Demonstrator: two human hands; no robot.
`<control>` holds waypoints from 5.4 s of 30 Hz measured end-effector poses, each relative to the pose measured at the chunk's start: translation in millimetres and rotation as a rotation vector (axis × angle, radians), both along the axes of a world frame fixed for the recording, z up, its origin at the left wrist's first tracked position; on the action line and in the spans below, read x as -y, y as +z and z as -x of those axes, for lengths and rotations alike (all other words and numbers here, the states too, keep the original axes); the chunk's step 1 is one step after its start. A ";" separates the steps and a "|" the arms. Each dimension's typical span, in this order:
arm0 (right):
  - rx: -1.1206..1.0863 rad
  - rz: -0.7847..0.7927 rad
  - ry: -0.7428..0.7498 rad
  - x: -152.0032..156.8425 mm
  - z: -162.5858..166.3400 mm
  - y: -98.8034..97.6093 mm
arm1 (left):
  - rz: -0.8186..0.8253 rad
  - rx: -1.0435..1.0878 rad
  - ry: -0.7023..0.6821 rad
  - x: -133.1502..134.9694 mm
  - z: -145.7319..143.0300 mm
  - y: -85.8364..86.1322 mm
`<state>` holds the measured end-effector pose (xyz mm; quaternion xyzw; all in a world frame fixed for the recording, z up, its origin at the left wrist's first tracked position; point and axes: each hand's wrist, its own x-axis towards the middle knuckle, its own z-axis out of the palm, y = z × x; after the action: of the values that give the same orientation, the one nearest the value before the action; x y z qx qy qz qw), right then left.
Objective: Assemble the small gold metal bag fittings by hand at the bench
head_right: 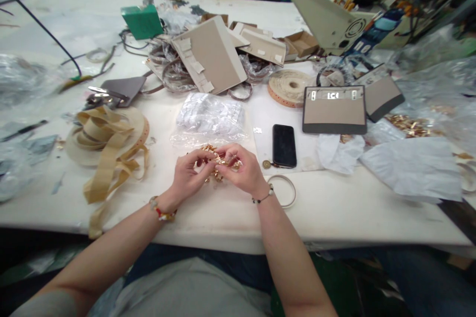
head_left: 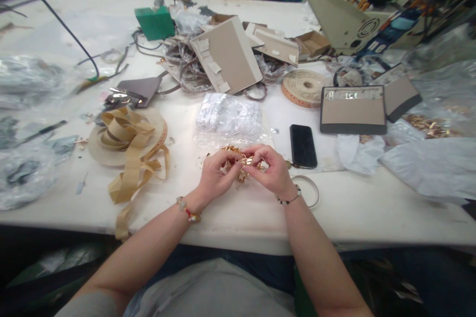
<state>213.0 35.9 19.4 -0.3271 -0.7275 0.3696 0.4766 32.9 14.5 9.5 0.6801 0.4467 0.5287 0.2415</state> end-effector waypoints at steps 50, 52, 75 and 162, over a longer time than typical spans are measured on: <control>-0.117 0.362 -0.014 -4.3 3.3 -1.8 | 0.023 -0.006 0.013 -3.4 4.3 -6.9; -0.127 0.361 0.018 -3.2 3.5 -1.1 | 0.053 0.020 0.026 -3.4 4.3 -7.3; -0.157 0.380 -0.045 -1.9 4.7 -4.9 | -0.278 -0.206 0.086 -4.2 4.4 -12.1; -0.455 0.618 0.018 -5.8 -2.8 5.8 | 0.019 0.154 -0.111 -1.0 8.3 -6.3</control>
<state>215.8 41.8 25.2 -0.3586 -0.4601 0.6389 0.5015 24.5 15.5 3.2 0.6589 0.3935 0.5608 0.3107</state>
